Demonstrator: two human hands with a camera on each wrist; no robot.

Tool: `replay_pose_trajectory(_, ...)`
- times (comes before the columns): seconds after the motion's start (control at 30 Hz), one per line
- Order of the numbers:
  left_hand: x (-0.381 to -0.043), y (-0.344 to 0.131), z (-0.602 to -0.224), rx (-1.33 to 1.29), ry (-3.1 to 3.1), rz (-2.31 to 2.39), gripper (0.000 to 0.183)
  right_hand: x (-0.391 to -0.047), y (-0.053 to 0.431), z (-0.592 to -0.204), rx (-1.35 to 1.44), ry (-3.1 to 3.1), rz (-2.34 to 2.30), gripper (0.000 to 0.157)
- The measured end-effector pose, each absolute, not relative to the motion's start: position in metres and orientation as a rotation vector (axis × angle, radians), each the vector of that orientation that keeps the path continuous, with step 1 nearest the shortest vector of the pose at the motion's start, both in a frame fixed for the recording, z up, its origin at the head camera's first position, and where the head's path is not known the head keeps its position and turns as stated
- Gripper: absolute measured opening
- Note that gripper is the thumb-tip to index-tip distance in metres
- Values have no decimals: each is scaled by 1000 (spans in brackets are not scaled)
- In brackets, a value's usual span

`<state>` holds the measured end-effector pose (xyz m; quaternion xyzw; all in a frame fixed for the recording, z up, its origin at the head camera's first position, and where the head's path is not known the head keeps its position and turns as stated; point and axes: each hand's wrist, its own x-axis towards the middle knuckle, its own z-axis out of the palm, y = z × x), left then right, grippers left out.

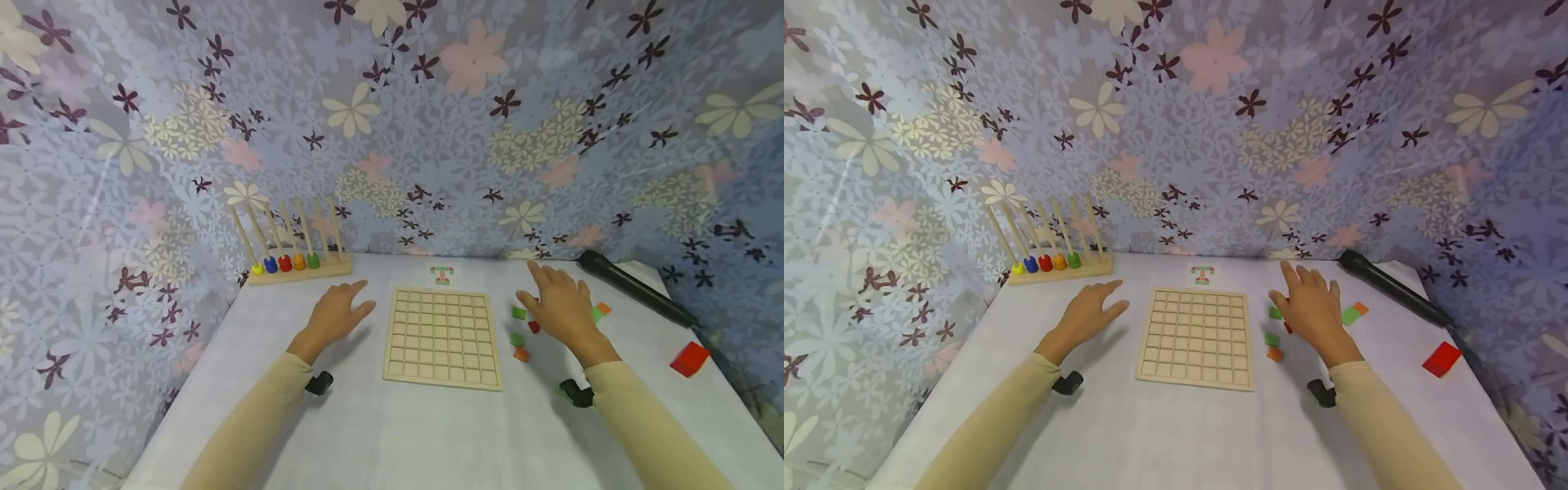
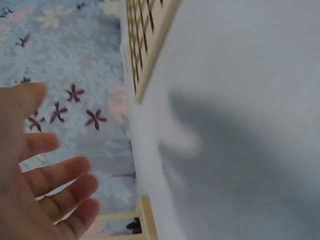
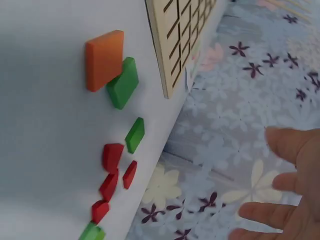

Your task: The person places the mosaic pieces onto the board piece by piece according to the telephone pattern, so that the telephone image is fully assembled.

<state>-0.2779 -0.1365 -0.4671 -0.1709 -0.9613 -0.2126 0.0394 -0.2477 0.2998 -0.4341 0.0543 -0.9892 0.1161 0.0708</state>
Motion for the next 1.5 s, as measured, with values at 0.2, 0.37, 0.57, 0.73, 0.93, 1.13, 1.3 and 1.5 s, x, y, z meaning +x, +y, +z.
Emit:
replay_pose_trajectory(0.2, -245, -133, -478, -594, -3030, -1015, 50, -229, 338, -438, 2, -2980, 691, 84)
replay_pose_trajectory(0.37, -219, -129, -485, -626, -3100, -1127, 52, -209, 380, -443, -160, -2949, 980, 89)
replay_pose_trajectory(0.57, -205, -123, -482, -587, -3135, -1155, 58, -192, 419, -451, -155, -2907, 1201, 90)
replay_pose_trajectory(0.73, -203, -121, -481, -561, -3139, -1113, 58, -192, 431, -459, -182, -2916, 1354, 91)
replay_pose_trajectory(0.93, -205, -114, -485, -519, -3140, -1136, 63, -194, 440, -470, -217, -2940, 1491, 89)
replay_pose_trajectory(1.13, -208, -112, -487, -639, -3120, -1175, 65, -218, 443, -473, -183, -2975, 1502, 90)
replay_pose_trajectory(1.3, -208, -115, -494, -681, -3129, -1133, 67, -240, 454, -481, -209, -3054, 1434, 84)
replay_pose_trajectory(1.5, -208, -112, -496, -680, -3153, -1047, 68, -254, 460, -489, -291, -3103, 1416, 77)
